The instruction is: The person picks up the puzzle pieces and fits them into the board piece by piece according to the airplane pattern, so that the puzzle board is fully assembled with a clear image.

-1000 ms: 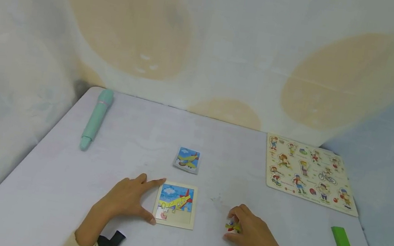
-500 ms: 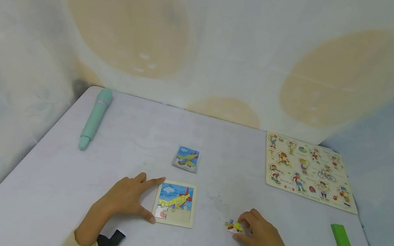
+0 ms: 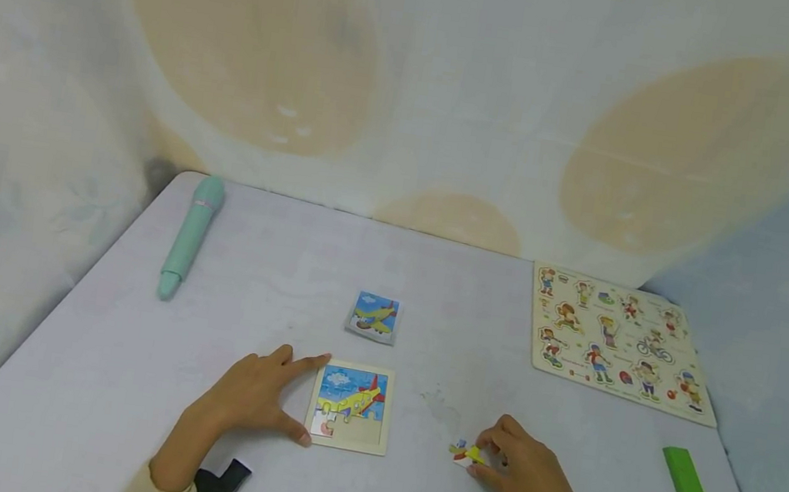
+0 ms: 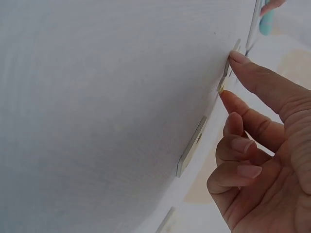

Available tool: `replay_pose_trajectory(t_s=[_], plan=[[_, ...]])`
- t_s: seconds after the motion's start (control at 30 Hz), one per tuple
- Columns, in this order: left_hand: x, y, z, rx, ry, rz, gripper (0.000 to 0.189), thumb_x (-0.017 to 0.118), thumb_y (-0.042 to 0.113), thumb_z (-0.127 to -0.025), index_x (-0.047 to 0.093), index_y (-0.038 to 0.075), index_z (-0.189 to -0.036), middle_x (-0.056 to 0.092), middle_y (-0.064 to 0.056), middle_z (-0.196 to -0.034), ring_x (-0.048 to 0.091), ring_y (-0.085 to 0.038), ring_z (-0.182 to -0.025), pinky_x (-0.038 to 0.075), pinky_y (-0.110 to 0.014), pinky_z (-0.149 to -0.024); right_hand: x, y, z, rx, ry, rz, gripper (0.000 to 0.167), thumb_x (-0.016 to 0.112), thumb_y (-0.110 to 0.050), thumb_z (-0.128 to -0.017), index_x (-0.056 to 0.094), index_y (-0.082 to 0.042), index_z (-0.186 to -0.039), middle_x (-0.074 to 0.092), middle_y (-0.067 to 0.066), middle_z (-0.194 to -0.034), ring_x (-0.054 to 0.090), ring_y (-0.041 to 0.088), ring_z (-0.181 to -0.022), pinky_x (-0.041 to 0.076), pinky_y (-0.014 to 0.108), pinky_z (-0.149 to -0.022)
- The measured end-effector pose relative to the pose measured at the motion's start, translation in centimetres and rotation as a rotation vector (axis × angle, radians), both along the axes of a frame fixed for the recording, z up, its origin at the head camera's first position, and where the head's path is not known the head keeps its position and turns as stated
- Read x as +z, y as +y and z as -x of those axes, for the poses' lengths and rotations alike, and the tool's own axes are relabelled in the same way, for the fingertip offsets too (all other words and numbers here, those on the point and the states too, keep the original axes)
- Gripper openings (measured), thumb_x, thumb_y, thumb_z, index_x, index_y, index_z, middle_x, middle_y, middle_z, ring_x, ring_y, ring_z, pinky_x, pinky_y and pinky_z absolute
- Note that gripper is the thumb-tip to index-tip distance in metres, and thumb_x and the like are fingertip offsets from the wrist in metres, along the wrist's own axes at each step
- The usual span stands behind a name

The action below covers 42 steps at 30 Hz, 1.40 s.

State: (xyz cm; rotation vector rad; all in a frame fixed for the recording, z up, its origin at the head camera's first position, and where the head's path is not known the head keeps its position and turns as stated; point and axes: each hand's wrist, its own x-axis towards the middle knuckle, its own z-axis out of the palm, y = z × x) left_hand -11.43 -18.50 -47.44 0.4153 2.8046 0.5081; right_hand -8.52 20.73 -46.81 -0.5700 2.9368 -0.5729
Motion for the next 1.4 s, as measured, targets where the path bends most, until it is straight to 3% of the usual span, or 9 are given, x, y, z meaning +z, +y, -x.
replay_pose_trajectory(t_s=[0.27,0.4,0.6,0.8,0.97,1.2,1.4], plan=[[0.0,0.1,0.0,0.006,0.002,0.007,0.107,0.085,0.069,-0.052,0.048,0.036,-0.146,0.047,0.001,-0.092,0.041,-0.015,-0.068,0.035,-0.033,-0.069,-0.3,0.0,-0.1,0.105,0.114,-0.010,0.025,0.087,-0.026,-0.072,0.071,-0.015,-0.088,0.047,-0.013,-0.086,0.040,-0.004,-0.069,0.042,0.017,-0.058],[0.1,0.2,0.0,0.006,-0.004,0.004,0.106,0.086,0.069,-0.052,0.048,0.036,-0.146,0.046,0.001,-0.092,0.041,-0.016,-0.067,0.034,-0.033,-0.067,-0.5,0.1,-0.2,0.118,0.160,-0.001,0.025,0.086,-0.026,-0.071,0.071,-0.014,-0.086,0.048,-0.011,-0.086,0.042,-0.004,-0.068,0.042,0.017,-0.057],[0.0,0.1,-0.1,-0.002,0.005,-0.008,0.106,0.085,0.069,-0.052,0.048,0.035,-0.146,0.045,0.001,-0.090,0.040,-0.015,-0.067,0.033,-0.032,-0.067,-0.5,-0.1,-0.3,0.076,0.171,0.070,0.023,0.086,-0.024,-0.070,0.069,-0.018,-0.085,0.049,-0.014,-0.084,0.047,-0.003,-0.070,0.043,0.017,-0.058],[0.1,0.0,-0.1,-0.004,0.017,-0.014,0.106,0.085,0.069,-0.052,0.049,0.035,-0.146,0.046,0.002,-0.091,0.039,-0.015,-0.067,0.033,-0.032,-0.067,-0.2,-0.7,-0.4,0.092,0.156,0.163,0.025,0.088,-0.021,-0.070,0.069,-0.019,-0.087,0.048,-0.014,-0.085,0.045,-0.003,-0.070,0.042,0.017,-0.058],[0.0,-0.1,-0.1,-0.005,0.019,-0.017,0.106,0.085,0.070,-0.052,0.049,0.035,-0.146,0.047,0.001,-0.092,0.039,-0.015,-0.067,0.033,-0.032,-0.068,0.2,-1.5,-0.2,0.111,0.144,0.154,0.024,0.086,-0.022,-0.072,0.069,-0.019,-0.088,0.050,-0.013,-0.086,0.048,-0.001,-0.073,0.044,0.017,-0.060],[0.0,0.0,0.0,-0.003,0.013,-0.004,0.106,0.084,0.070,-0.052,0.048,0.036,-0.146,0.047,0.002,-0.092,0.040,-0.015,-0.067,0.034,-0.033,-0.068,0.0,-2.7,0.3,0.168,0.200,0.160,0.023,0.085,-0.021,-0.071,0.069,-0.017,-0.085,0.050,-0.011,-0.084,0.047,-0.002,-0.070,0.041,0.014,-0.058],[0.0,0.1,0.0,0.003,0.000,0.000,0.106,0.085,0.069,-0.052,0.048,0.036,-0.146,0.045,0.002,-0.090,0.041,-0.015,-0.068,0.034,-0.033,-0.068,0.3,-4.3,0.5,0.197,0.157,0.144,0.021,0.083,-0.023,-0.073,0.070,-0.014,-0.086,0.051,-0.008,-0.085,0.047,0.000,-0.066,0.040,0.014,-0.056]])
